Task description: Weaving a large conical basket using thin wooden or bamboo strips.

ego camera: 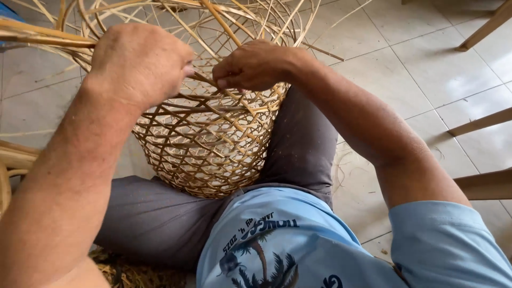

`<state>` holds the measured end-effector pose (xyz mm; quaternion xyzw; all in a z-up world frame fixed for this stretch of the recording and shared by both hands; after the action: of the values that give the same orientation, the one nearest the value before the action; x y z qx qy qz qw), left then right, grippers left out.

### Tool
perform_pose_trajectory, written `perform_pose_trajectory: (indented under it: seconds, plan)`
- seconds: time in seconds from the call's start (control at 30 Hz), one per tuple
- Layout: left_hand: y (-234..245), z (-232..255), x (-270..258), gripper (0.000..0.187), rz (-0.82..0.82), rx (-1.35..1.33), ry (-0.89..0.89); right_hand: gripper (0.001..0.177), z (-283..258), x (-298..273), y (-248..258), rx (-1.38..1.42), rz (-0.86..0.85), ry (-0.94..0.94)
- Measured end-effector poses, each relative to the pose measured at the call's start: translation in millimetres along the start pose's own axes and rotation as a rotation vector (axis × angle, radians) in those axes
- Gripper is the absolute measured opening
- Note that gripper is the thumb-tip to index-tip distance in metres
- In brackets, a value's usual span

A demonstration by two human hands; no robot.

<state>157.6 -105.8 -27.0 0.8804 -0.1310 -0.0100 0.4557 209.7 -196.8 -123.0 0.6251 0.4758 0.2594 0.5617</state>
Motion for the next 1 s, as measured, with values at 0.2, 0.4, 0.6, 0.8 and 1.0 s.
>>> perform_pose_trajectory:
  seconds: [0.2, 0.4, 0.6, 0.8, 1.0]
  plan:
    - [-25, -7, 9, 0.036, -0.312, -0.214, 0.172, 0.050, -3, 1, 1, -0.076, 0.162, -0.005]
    - [-20, -6, 10, 0.033, -0.270, -0.165, 0.132, 0.054, -42, -17, 22, -0.192, 0.861, -0.037]
    - [23, 47, -38, 0.023, 0.616, 0.295, 0.049, 0.041, -19, -24, 25, -0.134, 0.929, 0.051]
    - [-25, 21, -119, 0.015, 0.966, -0.762, 0.262, 0.056, -25, -29, 25, -0.022, 0.941, 0.096]
    - [-53, 7, -102, 0.071, 0.953, -0.753, 0.417, 0.057, -38, -26, 30, -0.040, 0.996, 0.177]
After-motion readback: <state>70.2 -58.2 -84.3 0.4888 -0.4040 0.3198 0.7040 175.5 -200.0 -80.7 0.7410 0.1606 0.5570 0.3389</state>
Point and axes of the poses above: each hand's wrist, its own x-axis towards the middle knuckle, its own y-axis out of the back of the hand, z = x × y, the point moved 10 cm from there along x, towards the middle knuckle, and after that the axes turned 6 degrees about y, right-handed, at the moved point
